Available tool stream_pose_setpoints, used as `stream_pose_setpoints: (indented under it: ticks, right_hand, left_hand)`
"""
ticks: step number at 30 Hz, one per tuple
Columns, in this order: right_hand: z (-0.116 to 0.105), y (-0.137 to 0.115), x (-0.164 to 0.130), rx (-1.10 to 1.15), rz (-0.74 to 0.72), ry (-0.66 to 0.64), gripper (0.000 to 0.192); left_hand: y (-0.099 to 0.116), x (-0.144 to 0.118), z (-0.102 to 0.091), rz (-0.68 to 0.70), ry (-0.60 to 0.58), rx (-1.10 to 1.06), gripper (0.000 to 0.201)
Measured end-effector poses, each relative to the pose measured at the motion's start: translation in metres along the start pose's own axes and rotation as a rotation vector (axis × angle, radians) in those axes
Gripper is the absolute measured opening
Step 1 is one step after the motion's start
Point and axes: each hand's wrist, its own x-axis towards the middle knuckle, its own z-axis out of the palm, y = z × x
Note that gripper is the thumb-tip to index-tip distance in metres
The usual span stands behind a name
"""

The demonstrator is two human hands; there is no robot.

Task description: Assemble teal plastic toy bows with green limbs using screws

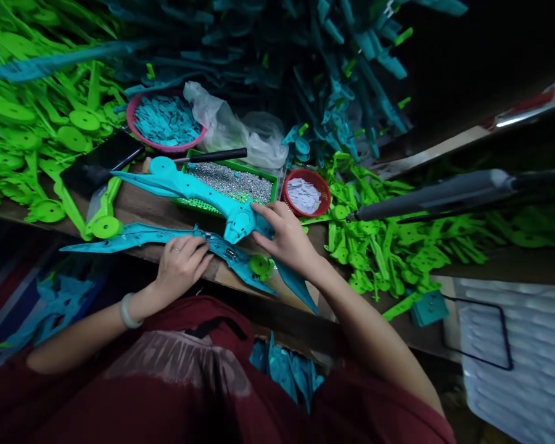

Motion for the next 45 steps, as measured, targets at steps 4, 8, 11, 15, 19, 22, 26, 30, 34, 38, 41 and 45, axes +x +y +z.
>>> stream_pose_setpoints:
  ticks: [4, 8, 11, 15, 19, 22, 26, 30, 34, 38, 41, 45]
  right_hand:
    - [0.001, 0.003, 0.001, 0.01, -0.013, 0.024, 0.046]
    - [0.006, 0.004, 0.004, 0.02, -0.036, 0.041, 0.046]
    - [0.009, 0.004, 0.006, 0.016, -0.064, 0.04, 0.046]
    - [0.01, 0.002, 0.006, 0.0, -0.099, 0.049, 0.047]
    - [0.009, 0.0, 0.005, -0.014, -0.1, 0.048, 0.047]
    - [0.009, -0.002, 0.006, -0.015, -0.075, 0.042, 0.046]
    - [0.01, -0.005, 0.006, -0.008, -0.063, 0.024, 0.046]
    - [0.011, -0.005, 0.003, -0.003, -0.053, 0.019, 0.047]
    - [0.012, -0.002, 0.0, 0.004, -0.041, 0.025, 0.046]
    - [0.012, 0.0, -0.001, 0.016, -0.036, 0.022, 0.046]
    - [0.009, 0.001, -0.001, 0.049, -0.061, 0.004, 0.044]
    - [0.003, 0.003, -0.002, 0.046, -0.055, 0.008, 0.044]
  left_hand:
    - [0.009, -0.004, -0.004, -0.123, -0.04, 0.067, 0.021]
    - [0.018, -0.012, -0.002, -0.089, -0.106, 0.118, 0.031]
    - [0.026, -0.018, -0.007, -0.071, -0.124, 0.095, 0.035]
    - [0.019, -0.026, -0.029, -0.148, 0.024, 0.036, 0.031]
    - [-0.017, -0.036, -0.051, -0.202, 0.058, -0.002, 0.023]
    - [-0.039, -0.041, -0.053, -0.083, -0.046, -0.039, 0.031]
    - [-0.048, -0.036, -0.047, 0.026, -0.108, -0.049, 0.034]
    - [-0.052, -0.018, -0.047, 0.04, -0.228, 0.007, 0.028]
    - [-0.059, -0.004, -0.052, 0.078, -0.335, 0.048, 0.029]
    - [-0.065, -0.002, -0.053, 0.134, -0.341, -0.004, 0.029]
    - [-0.062, -0.003, -0.053, 0.123, -0.319, -0.012, 0.028]
    - [-0.042, -0.007, -0.049, 0.122, -0.209, 0.13, 0.03]
